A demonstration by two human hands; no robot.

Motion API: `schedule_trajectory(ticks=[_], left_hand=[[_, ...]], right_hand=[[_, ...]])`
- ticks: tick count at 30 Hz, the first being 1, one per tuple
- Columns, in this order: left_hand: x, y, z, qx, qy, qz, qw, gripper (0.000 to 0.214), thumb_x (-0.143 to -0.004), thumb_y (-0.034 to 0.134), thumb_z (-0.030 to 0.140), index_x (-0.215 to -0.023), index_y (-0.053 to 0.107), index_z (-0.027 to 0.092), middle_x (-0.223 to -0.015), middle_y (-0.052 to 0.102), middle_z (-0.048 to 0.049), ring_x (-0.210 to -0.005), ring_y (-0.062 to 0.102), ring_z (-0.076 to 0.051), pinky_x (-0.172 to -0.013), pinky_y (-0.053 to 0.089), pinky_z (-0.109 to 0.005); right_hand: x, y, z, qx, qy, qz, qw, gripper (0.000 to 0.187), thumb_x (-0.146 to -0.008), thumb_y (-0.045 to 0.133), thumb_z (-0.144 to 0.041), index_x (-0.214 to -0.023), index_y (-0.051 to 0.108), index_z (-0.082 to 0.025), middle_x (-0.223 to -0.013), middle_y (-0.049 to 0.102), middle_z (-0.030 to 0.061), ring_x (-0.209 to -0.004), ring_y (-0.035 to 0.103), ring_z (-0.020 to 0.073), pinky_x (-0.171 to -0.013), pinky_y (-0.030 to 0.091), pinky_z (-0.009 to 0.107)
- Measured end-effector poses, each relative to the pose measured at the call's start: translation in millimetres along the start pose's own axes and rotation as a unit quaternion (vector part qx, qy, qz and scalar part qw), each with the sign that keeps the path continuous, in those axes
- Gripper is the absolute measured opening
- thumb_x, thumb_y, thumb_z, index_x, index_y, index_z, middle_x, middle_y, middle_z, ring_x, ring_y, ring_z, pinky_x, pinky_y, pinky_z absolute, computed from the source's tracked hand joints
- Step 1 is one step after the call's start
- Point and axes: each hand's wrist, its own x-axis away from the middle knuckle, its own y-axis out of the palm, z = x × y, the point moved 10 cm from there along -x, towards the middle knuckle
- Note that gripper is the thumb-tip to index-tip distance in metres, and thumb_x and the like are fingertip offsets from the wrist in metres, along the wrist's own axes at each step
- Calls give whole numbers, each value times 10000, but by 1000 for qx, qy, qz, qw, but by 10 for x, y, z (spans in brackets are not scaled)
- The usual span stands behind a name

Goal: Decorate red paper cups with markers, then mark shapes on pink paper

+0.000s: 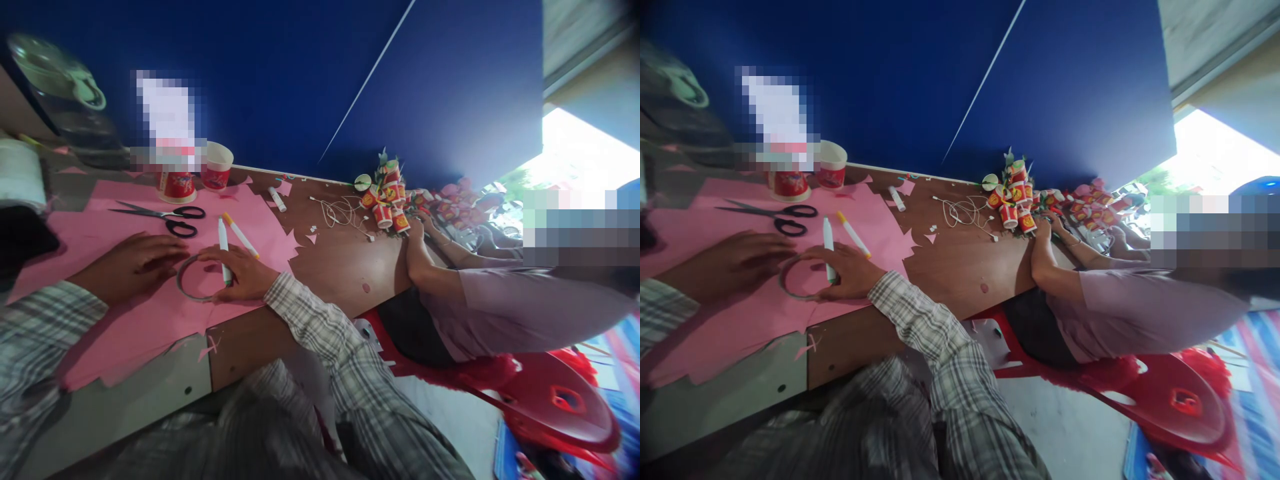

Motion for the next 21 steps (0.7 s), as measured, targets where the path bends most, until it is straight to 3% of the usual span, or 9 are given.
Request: schedule_trajectory(ticks=[11,18,21], left_hand=[[-4,8,3,-11,3,0,1000,445,-678,375,509,-977,599,269,-1112,599,-8,-1049,482,-151,-976,317,-339],[-11,-173,155,28,-57,21,998,514,-633,382,585,-995,581,280,-1101,594,-10,-1015,503,-152,-935,370,-322],[-12,-165,291,20,-47,5,999,581,-570,435,628,-1046,546,314,-1133,579,13,-1048,484,-168,-937,365,-340]], right_hand=[[1,3,-5,2,-5,-4,1000,760,-628,761,-316,-1274,382,-185,-1362,489,114,-1278,473,249,-1131,249,399],[-8,3,5,-12,-1,-13,1000,715,-637,755,-300,-1251,408,-183,-1355,490,114,-1273,475,246,-1120,275,397],[-17,5,19,-8,2,-13,1000,720,-622,770,-297,-1233,419,-147,-1325,517,121,-1245,477,251,-1109,290,393]])
